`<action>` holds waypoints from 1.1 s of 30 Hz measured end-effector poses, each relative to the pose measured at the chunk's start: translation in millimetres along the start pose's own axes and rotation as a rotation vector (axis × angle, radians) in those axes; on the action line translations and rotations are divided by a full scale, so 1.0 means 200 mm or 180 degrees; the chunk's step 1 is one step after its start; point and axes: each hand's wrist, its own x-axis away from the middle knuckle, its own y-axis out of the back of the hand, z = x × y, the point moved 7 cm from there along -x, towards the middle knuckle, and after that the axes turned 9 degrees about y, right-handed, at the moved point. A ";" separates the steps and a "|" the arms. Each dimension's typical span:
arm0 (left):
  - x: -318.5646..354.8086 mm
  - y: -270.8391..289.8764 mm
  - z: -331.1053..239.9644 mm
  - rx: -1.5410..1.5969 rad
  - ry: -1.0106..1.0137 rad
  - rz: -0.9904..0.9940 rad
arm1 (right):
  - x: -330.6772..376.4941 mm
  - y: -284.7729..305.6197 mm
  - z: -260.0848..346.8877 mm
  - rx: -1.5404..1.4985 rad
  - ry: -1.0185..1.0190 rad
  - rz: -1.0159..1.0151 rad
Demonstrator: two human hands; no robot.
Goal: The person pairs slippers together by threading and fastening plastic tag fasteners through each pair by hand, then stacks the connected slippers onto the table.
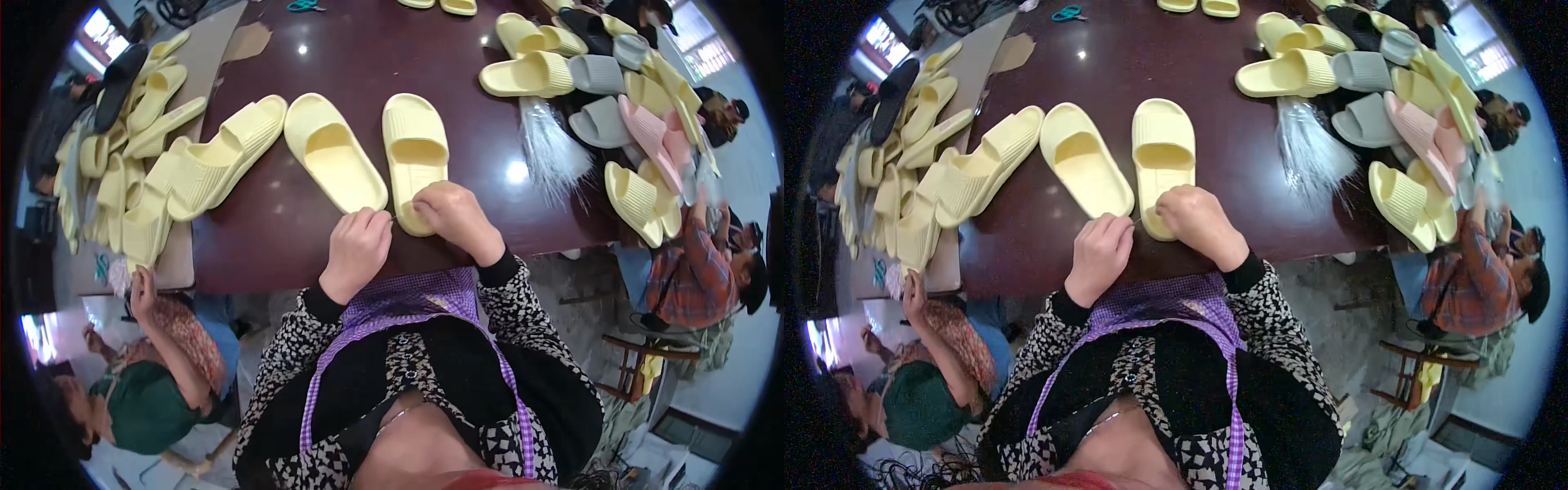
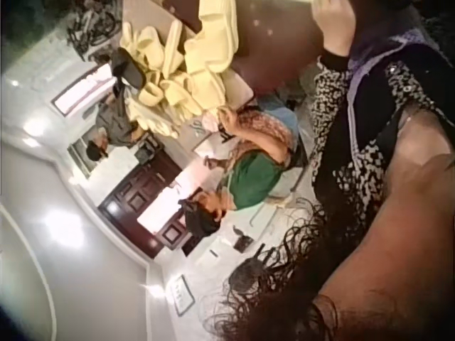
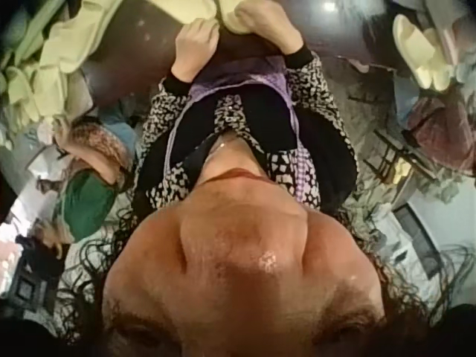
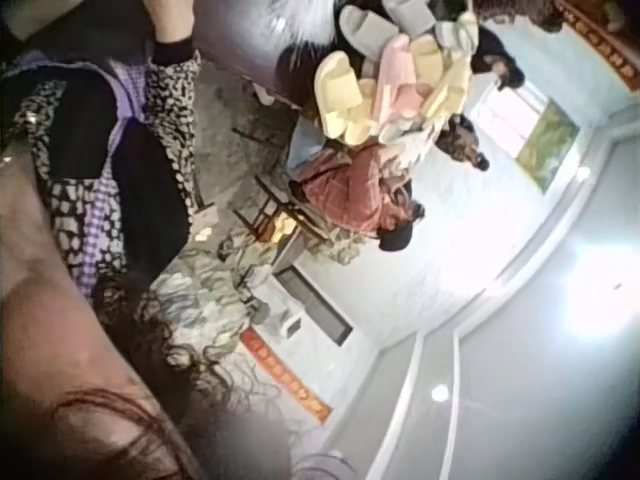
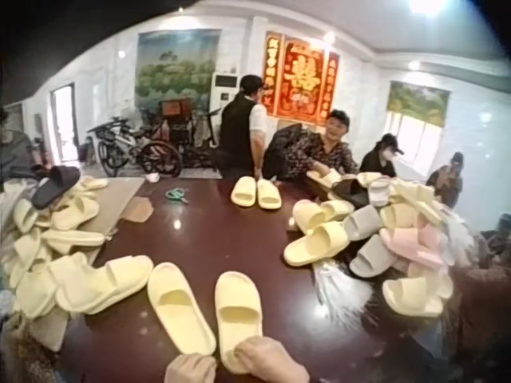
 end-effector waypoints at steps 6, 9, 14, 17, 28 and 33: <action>0.01 0.01 0.02 -0.0010 0.0061 -0.0061 | -0.04 0.00 0.00 0.0014 0.0026 0.0052; -0.06 -0.01 0.05 -0.0070 0.0047 -0.0110 | -0.07 0.00 -0.03 0.0166 -0.0052 -0.0045; -0.26 -0.05 0.12 -0.0175 -0.0054 -0.0300 | -0.19 0.02 -0.11 0.0373 -0.0149 -0.0263; -0.32 -0.07 0.15 -0.0212 -0.0063 -0.0360 | -0.20 0.03 -0.11 0.0341 -0.0020 -0.0480; -0.32 -0.16 0.17 -0.0431 -0.0118 -0.0230 | -0.19 0.15 -0.57 -0.0581 -0.1008 -0.1235; -0.34 -0.16 0.20 -0.0487 -0.0195 -0.0377 | -0.42 0.11 -0.73 0.0100 -0.1302 -0.0647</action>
